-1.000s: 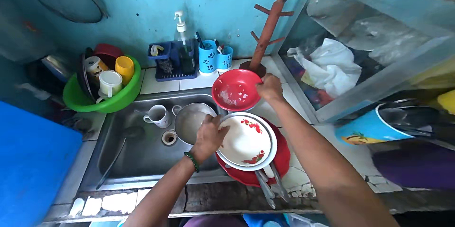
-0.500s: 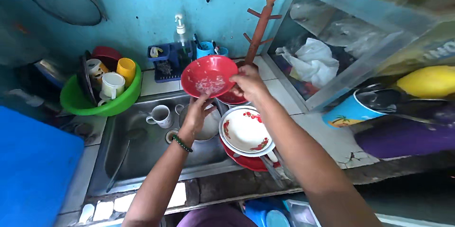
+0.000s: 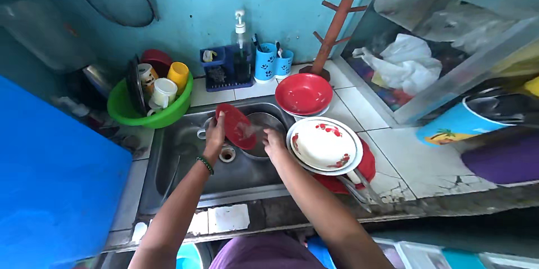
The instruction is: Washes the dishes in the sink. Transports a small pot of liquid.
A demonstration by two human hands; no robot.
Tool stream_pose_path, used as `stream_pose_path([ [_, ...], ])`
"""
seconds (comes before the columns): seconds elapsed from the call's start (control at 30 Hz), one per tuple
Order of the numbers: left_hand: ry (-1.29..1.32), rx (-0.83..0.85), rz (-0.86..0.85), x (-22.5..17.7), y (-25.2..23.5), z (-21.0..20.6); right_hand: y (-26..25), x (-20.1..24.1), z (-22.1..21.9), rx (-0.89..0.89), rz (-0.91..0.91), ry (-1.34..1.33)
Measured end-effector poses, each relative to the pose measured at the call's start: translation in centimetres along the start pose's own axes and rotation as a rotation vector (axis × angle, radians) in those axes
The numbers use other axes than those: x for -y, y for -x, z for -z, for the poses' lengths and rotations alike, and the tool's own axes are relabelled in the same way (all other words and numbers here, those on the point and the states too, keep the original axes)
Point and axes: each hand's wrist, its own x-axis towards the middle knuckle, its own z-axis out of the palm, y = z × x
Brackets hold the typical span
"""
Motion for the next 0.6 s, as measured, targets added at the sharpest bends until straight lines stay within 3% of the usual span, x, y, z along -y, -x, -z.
stream_pose_path([
  [0.1, -0.118, 0.026, -0.067, -0.4, -0.3, -0.3, -0.7, -0.4, -0.1, -0.100, 0.044, 0.025],
  [0.23, -0.338, 0.066, -0.093, -1.6, -0.4, -1.0, -3.0, -1.5, 0.3, -0.132, -0.059, -0.120],
  [0.3, -0.415, 0.101, -0.066, -2.1, -0.5, -1.5, -3.1, -1.1, -0.4, -0.005, -0.136, -0.284],
  [0.37, -0.454, 0.146, -0.032, -2.4, -0.6, -2.0, -1.0, 0.4, -2.2, 0.180, -0.098, -0.339],
  [0.5, -0.448, 0.223, 0.010, -2.7, -0.5, -1.7, 4.7, 2.7, -4.7, 0.448, 0.126, -0.031],
  [0.6, -0.386, 0.225, -0.038, -3.5, -3.1, -1.8, 6.3, 0.9, -3.8, 0.574, 0.367, 0.320],
])
